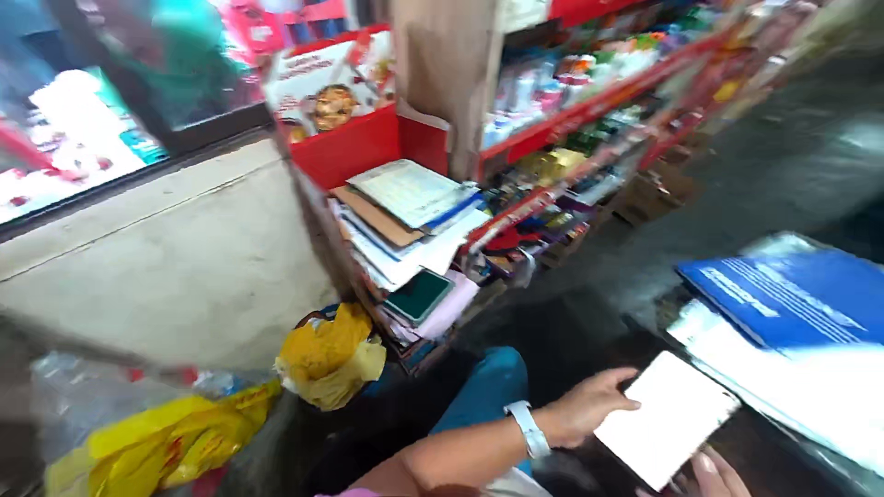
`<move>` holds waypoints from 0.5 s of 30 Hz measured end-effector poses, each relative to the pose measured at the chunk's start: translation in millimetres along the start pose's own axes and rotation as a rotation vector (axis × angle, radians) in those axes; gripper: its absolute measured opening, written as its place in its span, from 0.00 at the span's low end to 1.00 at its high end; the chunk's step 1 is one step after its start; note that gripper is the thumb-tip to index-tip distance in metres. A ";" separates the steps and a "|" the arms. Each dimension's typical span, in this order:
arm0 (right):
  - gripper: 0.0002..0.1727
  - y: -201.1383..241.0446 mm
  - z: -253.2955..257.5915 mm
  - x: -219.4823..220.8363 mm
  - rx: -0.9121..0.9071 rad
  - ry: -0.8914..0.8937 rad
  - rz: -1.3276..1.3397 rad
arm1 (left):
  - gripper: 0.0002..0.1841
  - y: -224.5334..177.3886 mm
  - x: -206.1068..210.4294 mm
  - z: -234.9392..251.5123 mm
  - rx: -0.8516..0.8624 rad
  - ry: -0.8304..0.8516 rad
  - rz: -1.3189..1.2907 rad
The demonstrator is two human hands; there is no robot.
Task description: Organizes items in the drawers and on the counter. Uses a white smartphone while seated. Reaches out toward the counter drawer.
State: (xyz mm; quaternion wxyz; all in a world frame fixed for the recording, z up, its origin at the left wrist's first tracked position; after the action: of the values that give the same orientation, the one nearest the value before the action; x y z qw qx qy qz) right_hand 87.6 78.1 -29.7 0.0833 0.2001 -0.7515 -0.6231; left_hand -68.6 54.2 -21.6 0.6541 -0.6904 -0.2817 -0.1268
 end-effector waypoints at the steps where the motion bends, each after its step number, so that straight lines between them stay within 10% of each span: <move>1: 0.28 -1.5 -3.0 -4.8 -0.002 -0.019 0.005 | 0.28 1.7 4.4 -0.5 -0.018 0.018 -0.006; 15: 0.30 -7.2 -87.2 -75.0 -0.018 -0.322 0.088 | 0.45 50.5 70.4 4.2 -0.393 0.538 -0.195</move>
State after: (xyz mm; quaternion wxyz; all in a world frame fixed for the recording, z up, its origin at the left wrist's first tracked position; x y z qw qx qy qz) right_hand 189.6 28.7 -9.1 -0.0093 0.0638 -0.7574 -0.6498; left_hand 15.6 74.7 -25.8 0.5441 -0.7151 -0.1340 -0.4179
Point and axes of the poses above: each hand's wrist, its own z-axis towards the middle knuckle, its own x-axis out of the palm, y = z × x, the point moved 4 cm from there along z, towards the middle knuckle, and after that the axes turned 10 degrees about -z, right-handed, at the moved point
